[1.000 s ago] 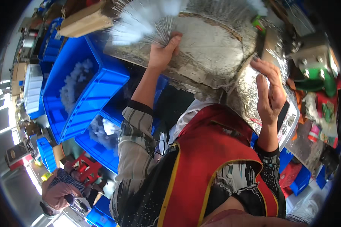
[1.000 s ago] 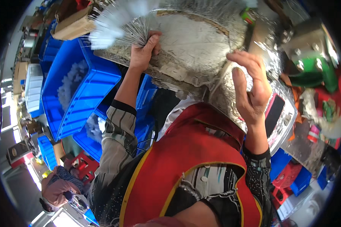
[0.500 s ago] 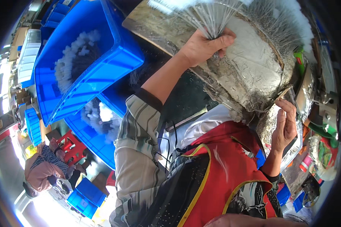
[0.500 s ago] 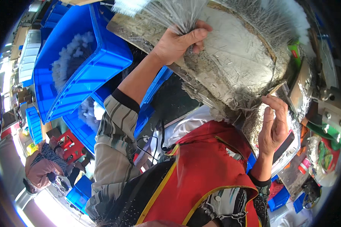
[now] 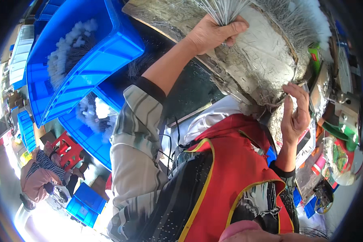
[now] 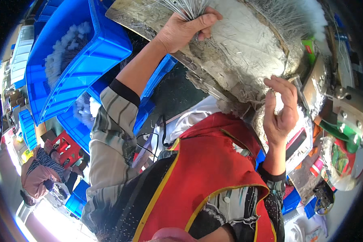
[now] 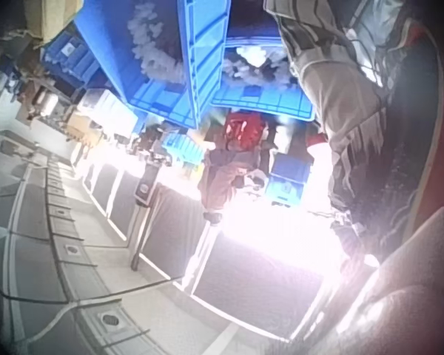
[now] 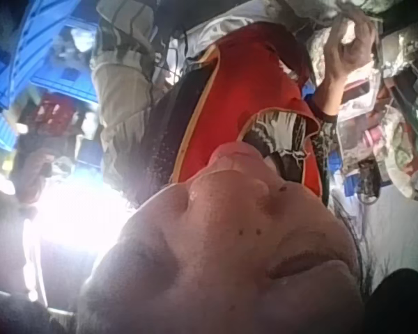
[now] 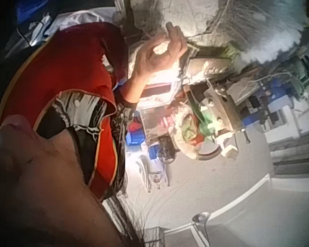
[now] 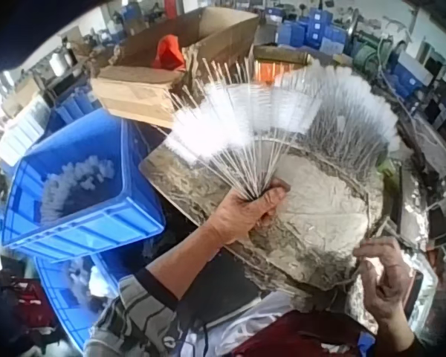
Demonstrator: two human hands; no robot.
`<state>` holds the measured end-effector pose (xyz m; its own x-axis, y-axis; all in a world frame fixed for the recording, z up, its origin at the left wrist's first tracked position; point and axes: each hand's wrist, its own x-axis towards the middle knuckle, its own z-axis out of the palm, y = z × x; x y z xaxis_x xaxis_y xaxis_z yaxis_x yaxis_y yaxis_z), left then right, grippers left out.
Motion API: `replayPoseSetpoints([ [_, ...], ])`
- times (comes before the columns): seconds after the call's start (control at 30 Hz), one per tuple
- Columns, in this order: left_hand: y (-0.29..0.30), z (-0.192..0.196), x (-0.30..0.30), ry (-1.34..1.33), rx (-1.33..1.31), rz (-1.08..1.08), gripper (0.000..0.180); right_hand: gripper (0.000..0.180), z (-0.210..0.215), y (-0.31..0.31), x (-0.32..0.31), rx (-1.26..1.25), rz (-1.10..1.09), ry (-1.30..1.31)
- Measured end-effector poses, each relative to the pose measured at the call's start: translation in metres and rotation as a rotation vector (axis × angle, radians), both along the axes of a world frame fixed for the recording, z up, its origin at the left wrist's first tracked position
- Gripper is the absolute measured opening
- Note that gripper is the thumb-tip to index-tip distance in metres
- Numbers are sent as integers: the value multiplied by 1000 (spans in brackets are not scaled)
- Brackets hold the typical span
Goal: Processing or assembling small white brushes or cleaning tools using an industrial machine.
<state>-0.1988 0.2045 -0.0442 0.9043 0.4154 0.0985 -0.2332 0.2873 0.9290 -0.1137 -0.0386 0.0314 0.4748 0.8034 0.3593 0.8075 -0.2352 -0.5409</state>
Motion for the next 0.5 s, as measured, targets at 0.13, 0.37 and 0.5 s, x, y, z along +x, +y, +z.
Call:
replayPoseSetpoints([
  [0.13, -4, 17, -1, 187, 160, -77, 28, 25, 24, 13, -1, 53, 154, -94],
  [0.37, -29, 44, -29, 761, 107, -681, 30, 45, 28, 46, -2, 33, 512, -197],
  [0.5, -47, 49, -34, 917, 176, -961, 34, 32, 6, 44, 14, -181, 560, -337],
])
